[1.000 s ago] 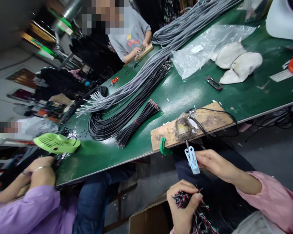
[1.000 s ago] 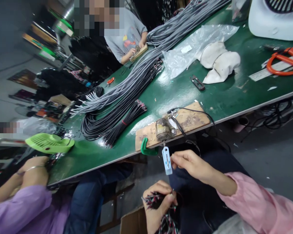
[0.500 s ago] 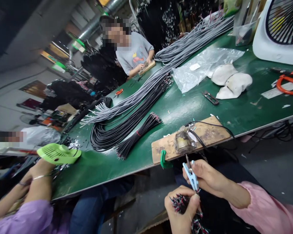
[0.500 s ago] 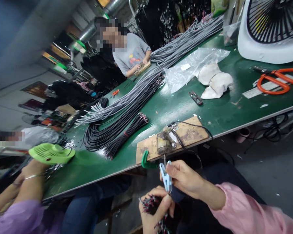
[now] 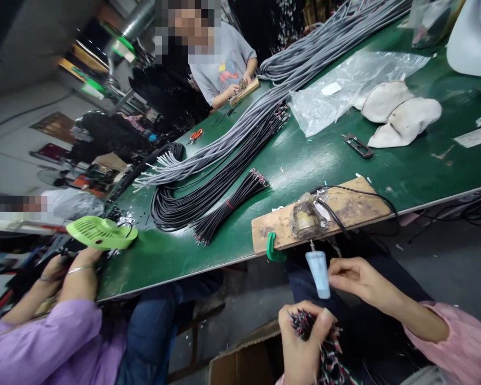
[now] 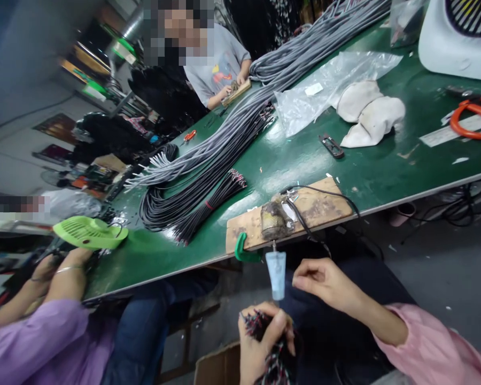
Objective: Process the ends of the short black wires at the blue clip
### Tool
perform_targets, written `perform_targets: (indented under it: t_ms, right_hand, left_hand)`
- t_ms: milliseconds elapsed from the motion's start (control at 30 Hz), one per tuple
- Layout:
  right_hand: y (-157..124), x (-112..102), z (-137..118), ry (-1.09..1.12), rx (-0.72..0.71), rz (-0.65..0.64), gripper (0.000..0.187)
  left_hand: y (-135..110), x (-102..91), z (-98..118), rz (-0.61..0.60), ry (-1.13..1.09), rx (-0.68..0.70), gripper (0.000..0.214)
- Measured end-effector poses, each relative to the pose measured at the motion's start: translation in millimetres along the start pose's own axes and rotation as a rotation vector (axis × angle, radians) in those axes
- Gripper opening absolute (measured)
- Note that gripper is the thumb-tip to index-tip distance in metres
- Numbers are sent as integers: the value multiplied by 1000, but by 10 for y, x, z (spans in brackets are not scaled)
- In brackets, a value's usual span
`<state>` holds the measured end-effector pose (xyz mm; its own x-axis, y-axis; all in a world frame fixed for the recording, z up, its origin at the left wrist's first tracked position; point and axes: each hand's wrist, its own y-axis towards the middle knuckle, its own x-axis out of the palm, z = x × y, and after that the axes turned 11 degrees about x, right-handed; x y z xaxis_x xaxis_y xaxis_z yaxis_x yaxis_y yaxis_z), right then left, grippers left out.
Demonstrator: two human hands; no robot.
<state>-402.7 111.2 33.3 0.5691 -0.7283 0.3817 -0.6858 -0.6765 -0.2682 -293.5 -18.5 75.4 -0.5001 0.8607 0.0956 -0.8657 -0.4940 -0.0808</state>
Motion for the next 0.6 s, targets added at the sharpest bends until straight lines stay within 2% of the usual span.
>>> perform_targets:
  t_ms: [33, 100, 167, 233, 333, 500, 600]
  right_hand:
    - [-26, 24, -38, -67, -36, -12, 28]
    - [-70, 88, -133, -224, -143, -66, 23]
    - [-101, 150, -227, -383, -249, -124, 17]
    - [-118, 183, -282, -471, -295, -115, 14]
    - [-122, 171, -263, -468, -260, -84, 19]
    - [-139, 126, -103, -461, -184, 1, 24]
    - [-175, 145, -57, -470, -190, 37, 23]
  left_hand:
    - [-22, -5, -37, 26, 15, -82, 34]
    - [-38, -10, -117, 47, 75, -138, 38]
    - [-20, -11, -194, 23, 124, -101, 40]
    - [8, -12, -256, -22, 129, -56, 39]
    - [8, -23, -304, -22, 41, -59, 38]
    - [-100, -28, -273, 165, -82, -174, 40]
    - [-134, -18, -249, 218, -89, -199, 40]
